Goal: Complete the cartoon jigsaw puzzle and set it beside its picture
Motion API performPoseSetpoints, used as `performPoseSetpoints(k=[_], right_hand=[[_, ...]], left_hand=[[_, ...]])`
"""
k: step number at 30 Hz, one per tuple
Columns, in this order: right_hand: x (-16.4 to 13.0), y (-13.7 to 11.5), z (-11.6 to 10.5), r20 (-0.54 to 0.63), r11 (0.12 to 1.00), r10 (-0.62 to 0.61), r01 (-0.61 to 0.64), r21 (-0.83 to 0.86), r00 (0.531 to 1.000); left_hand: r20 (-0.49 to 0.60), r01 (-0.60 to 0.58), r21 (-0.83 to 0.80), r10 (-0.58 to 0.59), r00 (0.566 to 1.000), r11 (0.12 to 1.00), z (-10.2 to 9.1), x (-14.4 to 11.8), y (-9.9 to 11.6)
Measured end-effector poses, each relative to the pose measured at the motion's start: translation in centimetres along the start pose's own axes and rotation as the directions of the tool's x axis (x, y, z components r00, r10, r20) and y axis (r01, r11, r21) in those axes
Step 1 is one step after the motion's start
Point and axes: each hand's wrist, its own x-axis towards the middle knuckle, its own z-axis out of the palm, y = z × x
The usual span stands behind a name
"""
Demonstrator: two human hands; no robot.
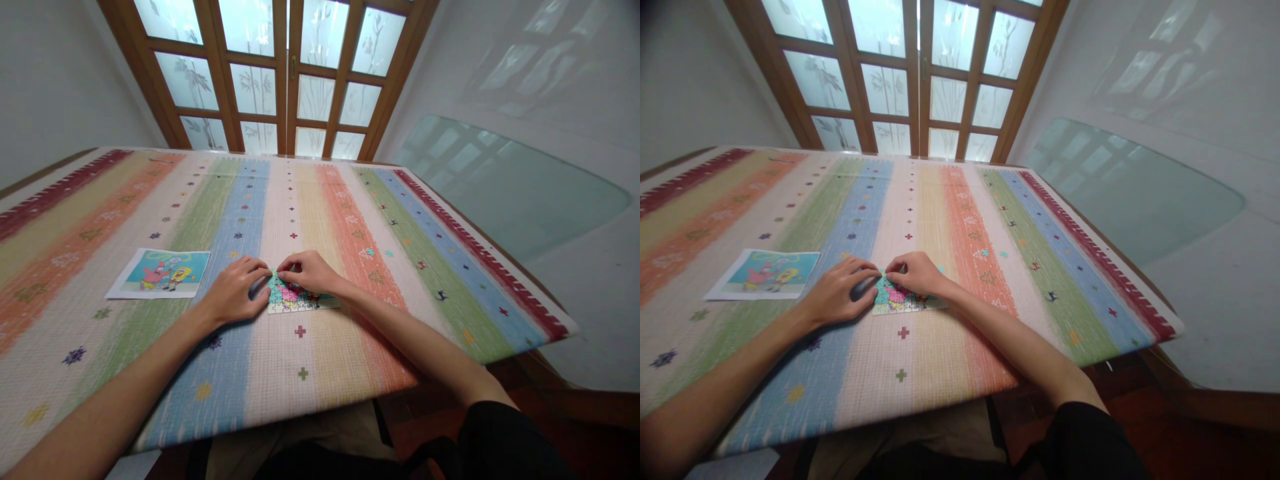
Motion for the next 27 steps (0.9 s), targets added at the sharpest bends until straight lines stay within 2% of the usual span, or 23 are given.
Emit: performPoseSetpoints(k=[4,7,12,18,22,27], right_hand=[[0.05,0.02,0.26,-0.036,0.991,-0.064,0.059,-0.117,0.997],[0.14,-0.01,0.23,-0.052,0.989,-0.073,0.066,-0.131,0.996],[0.24,0.03,-0.24,-0.022,0.994,0.038,-0.036,0.099,0.999],[0.06,0.01,-0.32,-0.003,0.907,0.165,-0.151,0.394,0.986],[-0.13,-0.32,-0.33,-0.012,0.869,0.212,-0.183,0.460,0.977],[-0.21,-0.50,-0.65,-0.007,0.874,0.218,-0.192,0.446,0.976]], left_hand=[[-0.013,-0.019,0.000,0.019,1.000,1.000,-0.02,0.00,0.00],[-0.022,-0.025,-0.007,0.025,0.999,1.000,-0.07,0.05,0.08],[-0.055,-0.018,-0.074,0.014,0.998,0.997,0.11,0.16,0.15],[-0.117,0.014,-0.229,-0.041,0.992,0.973,0.32,0.41,0.25],[-0.135,0.020,-0.301,-0.063,0.989,0.953,0.21,0.50,0.21],[-0.138,0.031,-0.316,-0.078,0.987,0.948,0.24,0.48,0.06]])
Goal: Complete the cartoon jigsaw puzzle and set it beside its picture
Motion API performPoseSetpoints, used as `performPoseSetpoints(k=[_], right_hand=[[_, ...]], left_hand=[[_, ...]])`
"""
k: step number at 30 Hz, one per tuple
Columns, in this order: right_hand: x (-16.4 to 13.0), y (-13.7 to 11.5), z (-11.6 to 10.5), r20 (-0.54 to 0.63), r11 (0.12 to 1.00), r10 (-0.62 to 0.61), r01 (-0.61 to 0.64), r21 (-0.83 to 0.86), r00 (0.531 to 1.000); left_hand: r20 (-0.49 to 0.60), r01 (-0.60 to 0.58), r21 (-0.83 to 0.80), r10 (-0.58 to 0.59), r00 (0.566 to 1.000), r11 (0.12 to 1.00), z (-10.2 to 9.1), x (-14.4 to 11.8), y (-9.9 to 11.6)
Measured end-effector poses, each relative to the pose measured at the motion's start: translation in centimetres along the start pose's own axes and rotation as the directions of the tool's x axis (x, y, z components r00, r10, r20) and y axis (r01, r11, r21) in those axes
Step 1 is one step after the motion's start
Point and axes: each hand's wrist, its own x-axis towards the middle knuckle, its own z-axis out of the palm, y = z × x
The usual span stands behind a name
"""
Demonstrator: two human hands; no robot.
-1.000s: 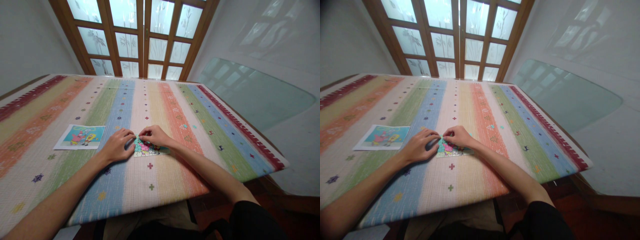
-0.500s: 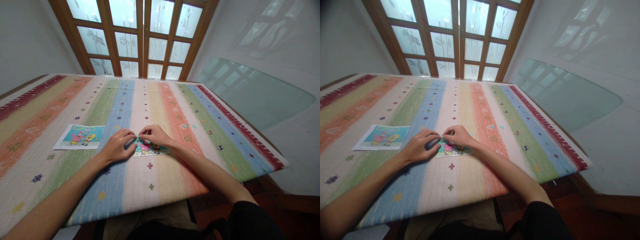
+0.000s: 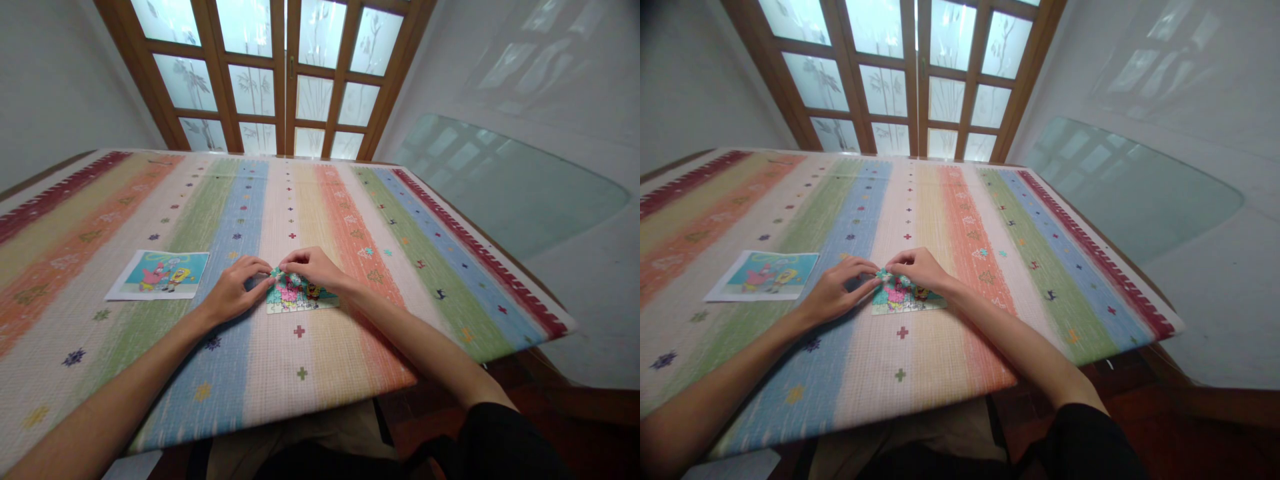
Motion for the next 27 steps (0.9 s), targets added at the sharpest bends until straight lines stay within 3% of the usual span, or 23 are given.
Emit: performPoseSetpoints(k=[6,13,21,27], right_hand=[[0.1,0.4,-0.8,0.067,1.000,-0.007,0.007,-0.006,0.998],[-0.1,0.5,-0.9,0.119,0.997,-0.009,0.017,-0.072,0.993],[-0.2,0.4,-0.4,0.151,0.994,-0.047,0.061,-0.090,0.987],[-0.1,0.4,-1.3,0.109,0.959,-0.135,0.158,-0.237,0.985]], left_hand=[[0.033,0.043,-0.015,-0.042,0.999,0.999,-0.1,0.1,0.3],[0.009,0.176,-0.024,-0.175,0.984,0.984,-0.2,0.1,0.9],[-0.028,0.306,-0.183,-0.317,0.948,0.934,-0.2,0.5,1.4],[0.044,0.351,-0.281,-0.354,0.934,0.893,-0.2,0.7,1.5]])
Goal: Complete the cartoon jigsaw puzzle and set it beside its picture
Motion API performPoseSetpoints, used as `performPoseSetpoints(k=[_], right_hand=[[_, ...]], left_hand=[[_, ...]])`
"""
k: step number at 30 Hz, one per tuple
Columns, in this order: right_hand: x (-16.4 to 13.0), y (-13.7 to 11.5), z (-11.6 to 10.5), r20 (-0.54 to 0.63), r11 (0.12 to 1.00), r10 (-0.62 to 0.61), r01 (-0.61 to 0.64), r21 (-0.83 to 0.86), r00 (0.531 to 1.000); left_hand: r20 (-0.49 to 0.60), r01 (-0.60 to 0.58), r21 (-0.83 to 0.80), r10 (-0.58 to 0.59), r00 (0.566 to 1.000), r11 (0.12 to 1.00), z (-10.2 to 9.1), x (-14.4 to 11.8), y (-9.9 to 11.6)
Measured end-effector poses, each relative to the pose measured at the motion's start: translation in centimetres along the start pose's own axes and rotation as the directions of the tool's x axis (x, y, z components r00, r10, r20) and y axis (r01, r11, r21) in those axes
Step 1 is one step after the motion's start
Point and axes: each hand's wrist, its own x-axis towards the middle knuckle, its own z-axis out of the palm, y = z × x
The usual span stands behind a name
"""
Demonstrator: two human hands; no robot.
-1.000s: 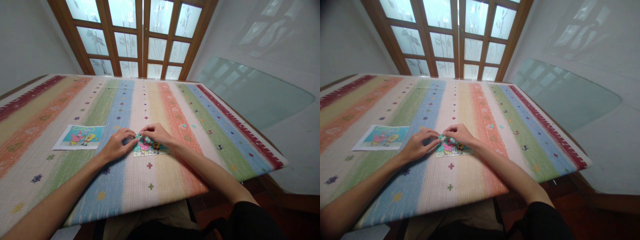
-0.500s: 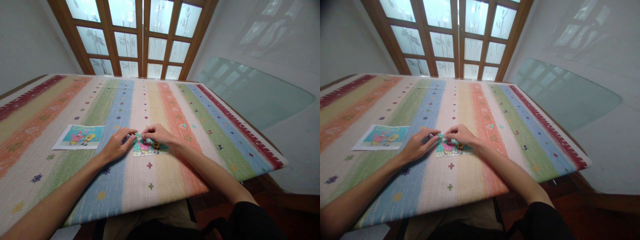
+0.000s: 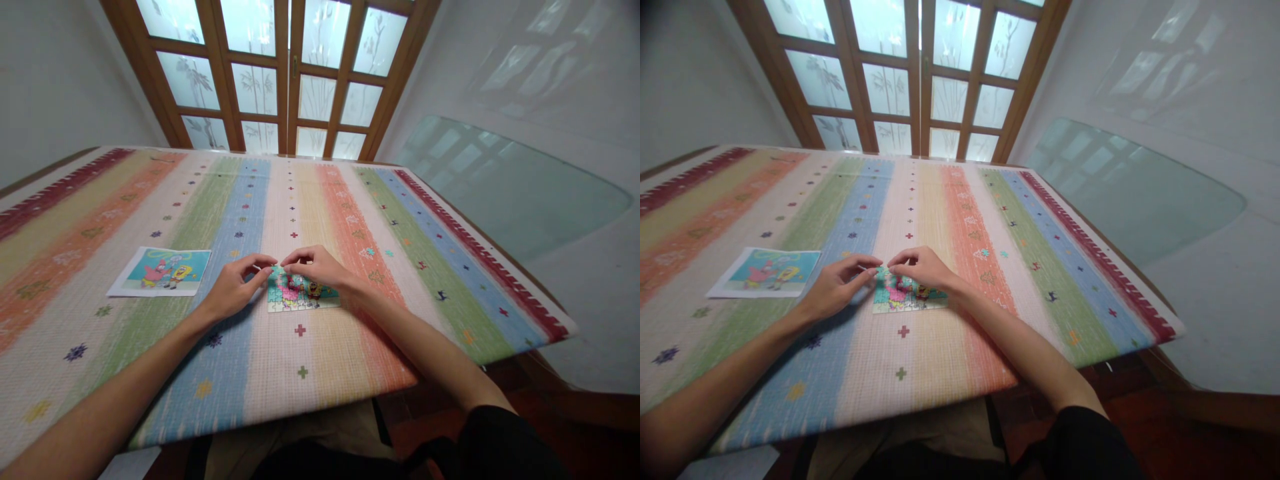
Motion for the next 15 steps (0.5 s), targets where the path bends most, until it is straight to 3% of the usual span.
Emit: performPoseSetpoints(k=[6,15], right_hand=[[-0.33,0.28,-0.18,0.007,0.934,-0.302,0.298,-0.195,0.953],[-0.43,0.98,0.26,0.031,0.849,-0.430,0.416,-0.324,0.902]], left_hand=[[0.009,0.013,-0.075,-0.012,1.000,0.997,0.31,-0.04,-0.16],[0.035,0.031,-0.091,-0.028,0.999,0.995,0.52,0.04,-0.47]])
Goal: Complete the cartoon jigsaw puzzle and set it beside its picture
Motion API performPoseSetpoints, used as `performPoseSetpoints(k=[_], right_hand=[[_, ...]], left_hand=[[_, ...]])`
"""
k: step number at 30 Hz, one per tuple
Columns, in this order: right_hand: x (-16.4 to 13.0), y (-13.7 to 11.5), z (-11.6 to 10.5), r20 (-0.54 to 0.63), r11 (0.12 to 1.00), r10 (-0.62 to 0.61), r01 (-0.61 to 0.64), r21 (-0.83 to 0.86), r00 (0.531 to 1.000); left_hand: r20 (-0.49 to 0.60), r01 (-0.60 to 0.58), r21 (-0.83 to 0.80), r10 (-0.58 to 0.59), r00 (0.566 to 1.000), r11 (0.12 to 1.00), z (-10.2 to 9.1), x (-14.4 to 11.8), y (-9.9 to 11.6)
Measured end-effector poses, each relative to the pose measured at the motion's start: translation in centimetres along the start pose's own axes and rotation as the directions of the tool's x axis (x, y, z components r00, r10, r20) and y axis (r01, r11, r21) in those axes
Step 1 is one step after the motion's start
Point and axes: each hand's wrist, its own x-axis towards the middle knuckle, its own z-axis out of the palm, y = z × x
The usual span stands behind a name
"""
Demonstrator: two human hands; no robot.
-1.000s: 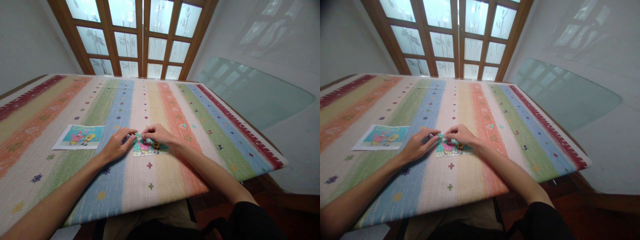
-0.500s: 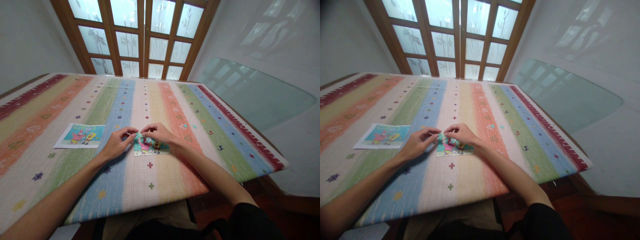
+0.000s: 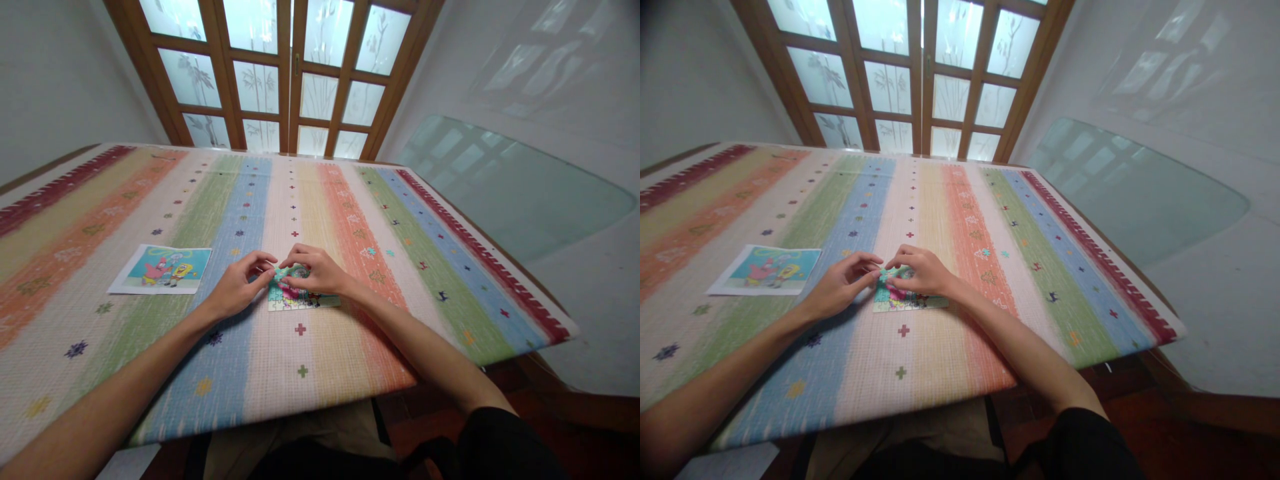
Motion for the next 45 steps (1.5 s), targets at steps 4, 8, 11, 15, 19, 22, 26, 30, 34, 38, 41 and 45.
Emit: performPoseSetpoints(k=[4,8,11,15,19,22,26,30,34,38,41,45], right_hand=[[0.0,-0.1,0.0,0.021,0.999,0.018,-0.017,-0.034,1.000],[0.1,0.0,0.0,0.068,0.992,0.078,-0.070,-0.104,0.995],[0.1,0.2,0.0,0.094,0.988,0.081,-0.068,-0.141,0.992],[0.1,0.3,0.3,0.110,0.978,0.108,-0.086,-0.190,0.988],[0.1,0.3,0.5,0.118,0.974,0.137,-0.112,-0.197,0.984],[0.1,0.3,0.6,0.109,0.973,0.147,-0.124,-0.196,0.983],[0.1,0.3,0.6,0.113,0.971,0.162,-0.137,-0.197,0.980],[0.1,0.3,0.5,0.133,0.971,0.158,-0.130,-0.199,0.978],[0.0,0.5,0.7,0.141,0.965,0.156,-0.120,-0.235,0.978],[0.0,0.6,0.8,0.150,0.966,0.137,-0.099,-0.241,0.979],[0.0,0.7,0.0,0.106,0.976,0.105,-0.082,-0.202,0.989],[-0.2,1.3,-3.1,-0.037,0.974,0.111,-0.116,-0.193,0.993]], left_hand=[[0.004,-0.012,0.018,0.012,1.000,1.000,0.0,0.0,0.0],[-0.024,-0.032,0.139,0.036,0.999,0.990,-0.3,0.1,-0.1],[-0.030,-0.063,0.267,0.074,0.997,0.962,-0.7,0.1,-0.3],[0.039,-0.177,0.359,0.175,0.984,0.916,-0.9,0.1,-0.7],[0.108,-0.247,0.410,0.222,0.969,0.878,-0.8,0.1,-0.9],[0.133,-0.262,0.428,0.227,0.965,0.865,-0.7,0.0,-1.0],[0.150,-0.259,0.431,0.215,0.965,0.864,-0.6,0.0,-1.2],[0.156,-0.280,0.432,0.235,0.959,0.857,-0.6,-0.1,-1.2],[0.179,-0.358,0.467,0.310,0.934,0.809,-0.5,-0.2,-1.2],[0.260,-0.479,0.511,0.403,0.878,0.714,-0.6,-0.1,-1.3],[0.313,-0.532,0.539,0.431,0.846,0.653,-0.6,-0.1,-1.2],[0.361,-0.568,0.566,0.440,0.822,0.597,-0.8,-0.1,-0.8]])
